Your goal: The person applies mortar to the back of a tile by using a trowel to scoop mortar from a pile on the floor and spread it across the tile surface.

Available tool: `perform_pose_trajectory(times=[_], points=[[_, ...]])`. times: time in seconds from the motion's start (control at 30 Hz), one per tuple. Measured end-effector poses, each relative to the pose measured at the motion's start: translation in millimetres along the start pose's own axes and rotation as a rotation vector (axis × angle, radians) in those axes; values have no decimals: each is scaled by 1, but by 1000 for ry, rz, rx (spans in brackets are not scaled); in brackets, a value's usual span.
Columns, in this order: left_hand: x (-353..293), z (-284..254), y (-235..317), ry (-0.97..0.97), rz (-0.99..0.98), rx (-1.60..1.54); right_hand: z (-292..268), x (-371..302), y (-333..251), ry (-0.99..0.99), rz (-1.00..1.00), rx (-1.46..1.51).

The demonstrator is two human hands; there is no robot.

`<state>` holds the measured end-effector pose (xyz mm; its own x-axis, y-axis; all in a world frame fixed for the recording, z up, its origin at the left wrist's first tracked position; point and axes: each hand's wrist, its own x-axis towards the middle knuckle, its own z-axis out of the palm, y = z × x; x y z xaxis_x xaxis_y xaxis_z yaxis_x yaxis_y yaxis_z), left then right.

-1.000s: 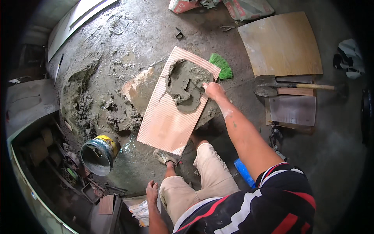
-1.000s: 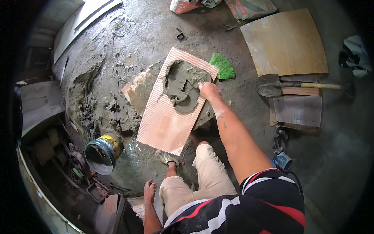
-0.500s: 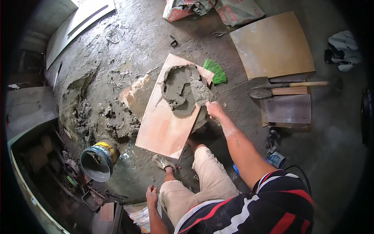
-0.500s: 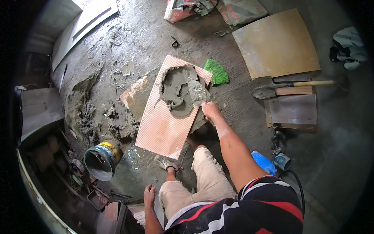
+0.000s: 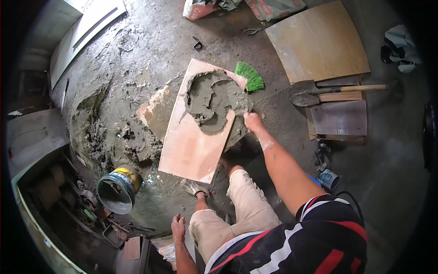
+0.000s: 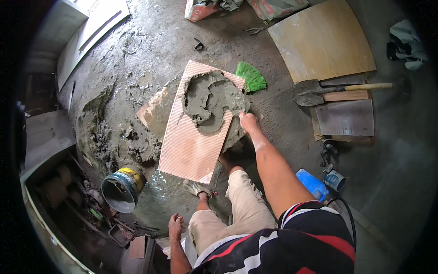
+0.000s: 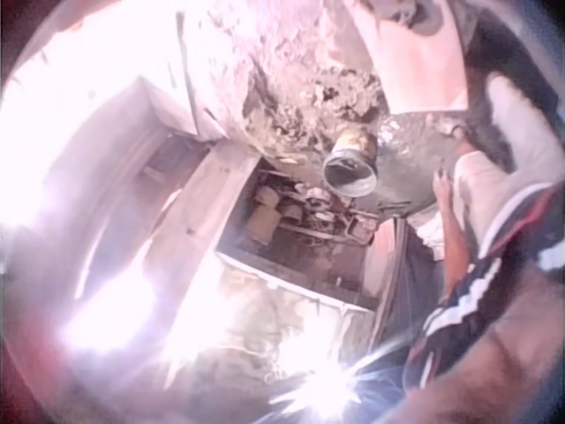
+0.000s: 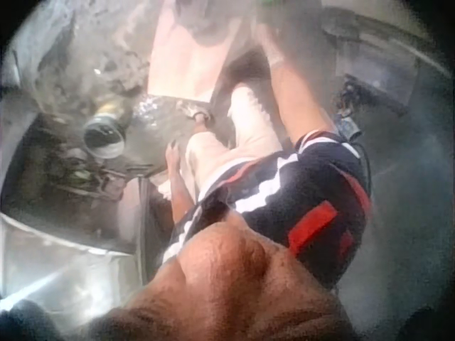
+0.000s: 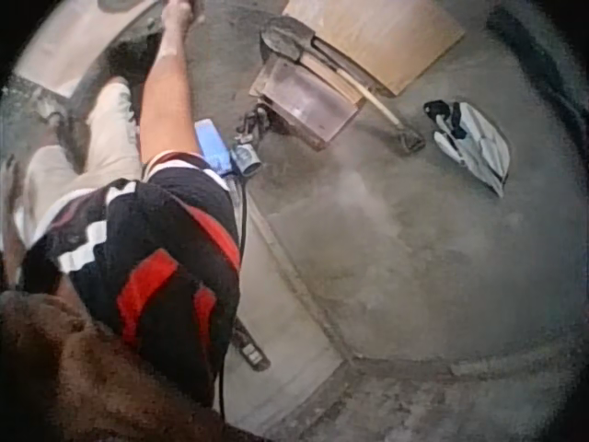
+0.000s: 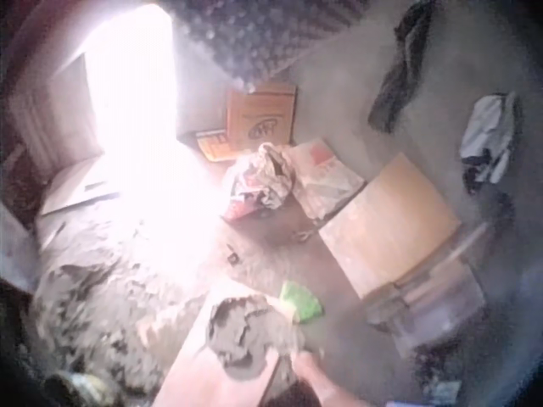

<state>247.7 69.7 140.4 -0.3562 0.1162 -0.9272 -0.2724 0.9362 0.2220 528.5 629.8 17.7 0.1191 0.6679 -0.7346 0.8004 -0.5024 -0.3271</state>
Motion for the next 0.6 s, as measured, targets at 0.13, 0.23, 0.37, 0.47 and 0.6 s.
perform_pose_trajectory(times=[0.13, 0.23, 0.37, 0.47, 0.6], points=[[-16, -20, 8, 44, -11, 22, 47, -59, -32, -224, 208, 358], [-9, -5, 12, 2, -1, 28, 20, -56, -24, -41, -117, 2], [-2, -8, 2, -21, 0, 60, -13, -23, -52, 155, -308, -341], [6, 2, 5, -45, 0, 74, -44, 2, -37, 62, -78, -106], [1, -23, -3, 27, -23, 13, -6, -50, -50, -294, 324, 318]])
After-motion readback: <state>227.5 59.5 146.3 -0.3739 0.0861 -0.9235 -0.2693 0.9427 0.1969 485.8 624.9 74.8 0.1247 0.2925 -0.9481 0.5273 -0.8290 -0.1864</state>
